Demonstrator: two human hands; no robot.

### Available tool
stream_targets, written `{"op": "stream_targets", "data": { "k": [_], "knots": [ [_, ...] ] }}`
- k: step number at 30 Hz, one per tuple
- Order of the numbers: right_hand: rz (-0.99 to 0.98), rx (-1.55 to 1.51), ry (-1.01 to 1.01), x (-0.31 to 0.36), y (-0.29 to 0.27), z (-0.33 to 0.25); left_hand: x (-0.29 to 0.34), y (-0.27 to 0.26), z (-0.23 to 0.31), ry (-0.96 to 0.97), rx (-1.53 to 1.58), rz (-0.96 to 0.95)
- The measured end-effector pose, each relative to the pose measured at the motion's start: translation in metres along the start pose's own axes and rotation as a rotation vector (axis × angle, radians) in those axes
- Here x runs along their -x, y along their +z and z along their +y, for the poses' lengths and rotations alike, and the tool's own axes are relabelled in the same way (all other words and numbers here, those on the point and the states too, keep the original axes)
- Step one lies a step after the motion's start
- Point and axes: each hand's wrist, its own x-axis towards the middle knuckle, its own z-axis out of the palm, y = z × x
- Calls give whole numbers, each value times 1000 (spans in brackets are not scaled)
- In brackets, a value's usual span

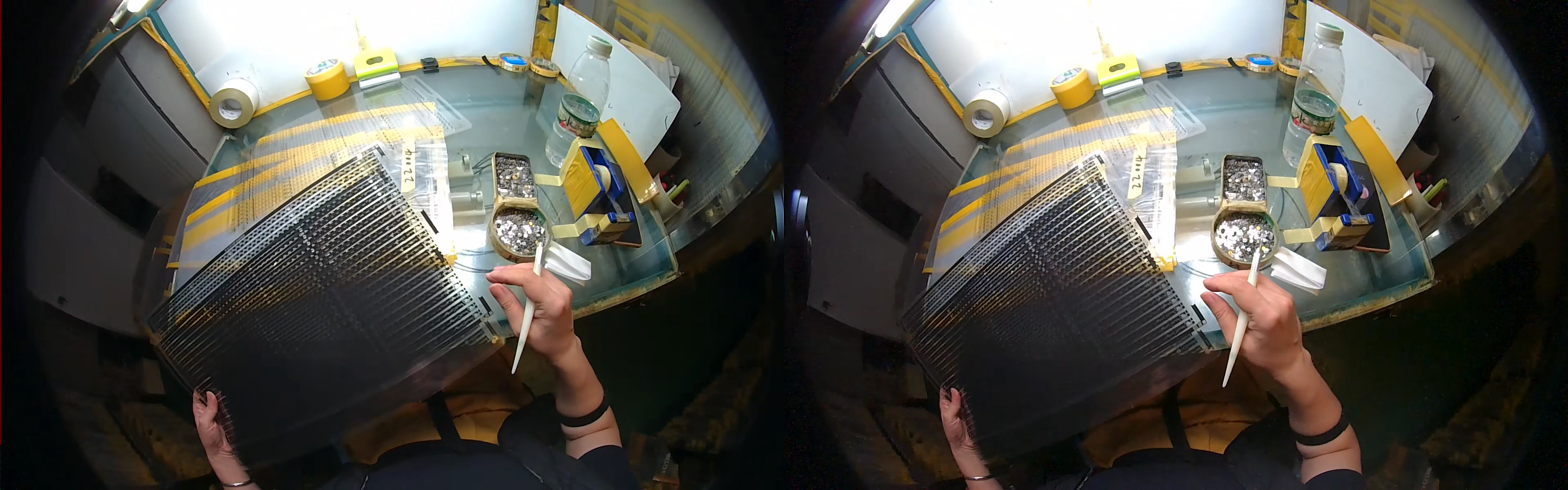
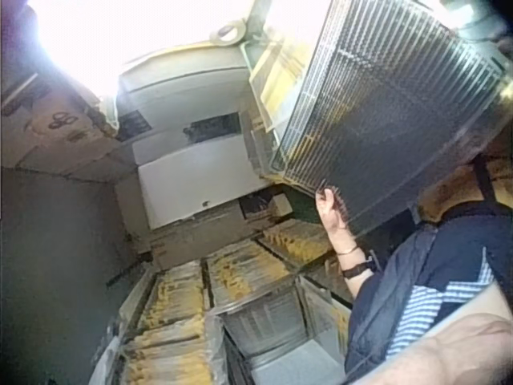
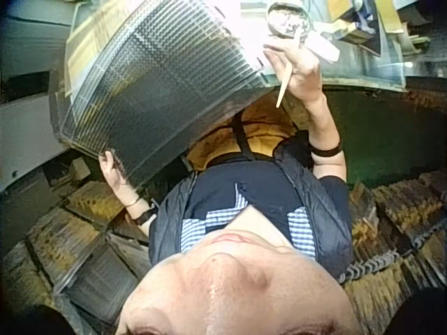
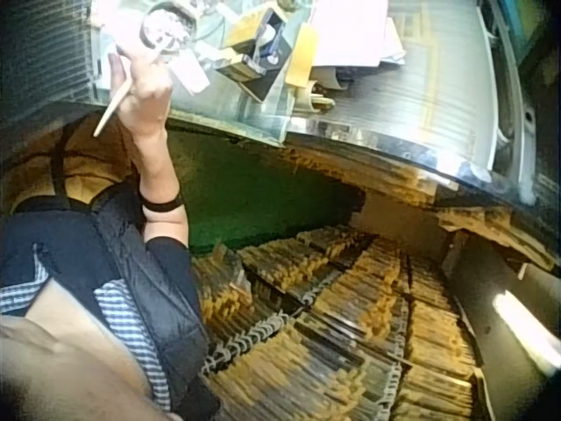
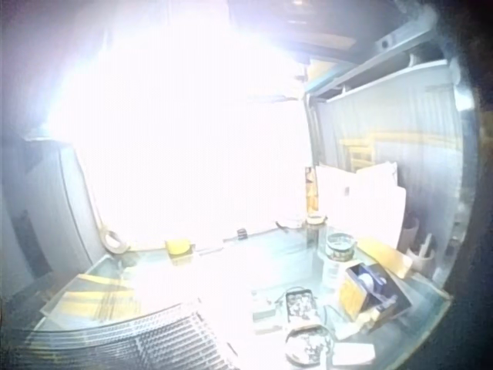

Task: Manually assemble small metal components onto a mesh grid using a specialized tool at a workstation.

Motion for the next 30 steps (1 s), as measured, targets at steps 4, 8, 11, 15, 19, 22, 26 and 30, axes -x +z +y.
{"op": "stream_targets", "data": {
  "k": [4,8,11,15,19,22,26,30],
  "knots": [
    [-1,8,-3,1,-1,1,0,-3,-2,29,12,-28],
    [-5,15,-10,2,-1,3,-1,-2,-3,41,9,-32],
    [-2,4,-11,0,-1,3,-2,4,-3,58,4,-20],
    [-2,25,4,-2,-1,4,-8,-2,-8,47,58,-36],
    [-20,24,75,-2,12,3,3,-11,-2,59,0,75],
    [-32,102,168,6,0,8,-11,18,-19,-23,-87,156],
    [-54,220,128,10,-6,4,-10,44,-21,-96,88,58],
    [-137,65,266,12,-9,8,-2,32,-8,-185,81,-10]
  ]
}}
